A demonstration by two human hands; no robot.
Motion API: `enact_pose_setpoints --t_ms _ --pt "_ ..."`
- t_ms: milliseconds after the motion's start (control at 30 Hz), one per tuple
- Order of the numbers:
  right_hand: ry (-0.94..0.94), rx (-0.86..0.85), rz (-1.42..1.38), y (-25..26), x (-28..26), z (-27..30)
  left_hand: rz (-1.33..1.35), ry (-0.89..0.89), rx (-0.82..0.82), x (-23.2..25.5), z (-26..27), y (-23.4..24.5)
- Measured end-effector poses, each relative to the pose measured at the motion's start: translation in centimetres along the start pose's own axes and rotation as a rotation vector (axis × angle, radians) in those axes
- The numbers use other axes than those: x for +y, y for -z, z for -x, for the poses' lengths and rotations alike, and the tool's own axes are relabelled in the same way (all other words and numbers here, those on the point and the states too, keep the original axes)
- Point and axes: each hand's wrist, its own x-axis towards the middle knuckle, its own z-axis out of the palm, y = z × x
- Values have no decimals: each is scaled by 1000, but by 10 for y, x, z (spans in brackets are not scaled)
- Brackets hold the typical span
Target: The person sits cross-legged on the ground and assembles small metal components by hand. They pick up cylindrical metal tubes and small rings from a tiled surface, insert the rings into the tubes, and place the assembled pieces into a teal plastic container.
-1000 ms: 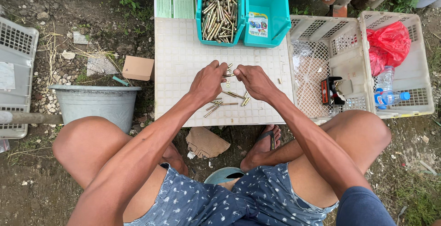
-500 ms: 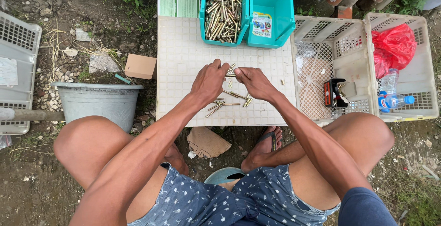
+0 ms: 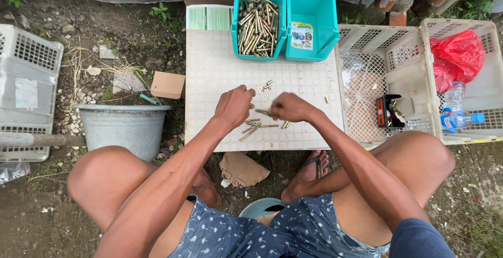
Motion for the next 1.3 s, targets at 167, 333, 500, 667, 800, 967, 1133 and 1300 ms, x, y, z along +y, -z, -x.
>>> enact_pose_setpoints --t_ms 167,333,500,667,800,967,1133,1300 --pt "-161 22 -75 -7 21 -19 -25 109 3 -5 9 19" --pt "0 439 -663 42 -43 10 -23 155 0 5 17 35" --pt "6 391 -758 52 -41 12 -25 119 -100 -4 13 19" --pt "-48 306 -327 35 -17 6 -56 109 -146 -12 7 7" --pt "-196 189 184 19 36 -23 -54 105 -178 -5 7 11" --pt "-235 90 247 4 66 -20 -69 97 -191 -3 5 10" --pt "-160 114 329 0 49 7 -78 82 -202 -7 3 4" --pt "20 178 475 -6 41 26 -89 73 -218 -1 11 3"
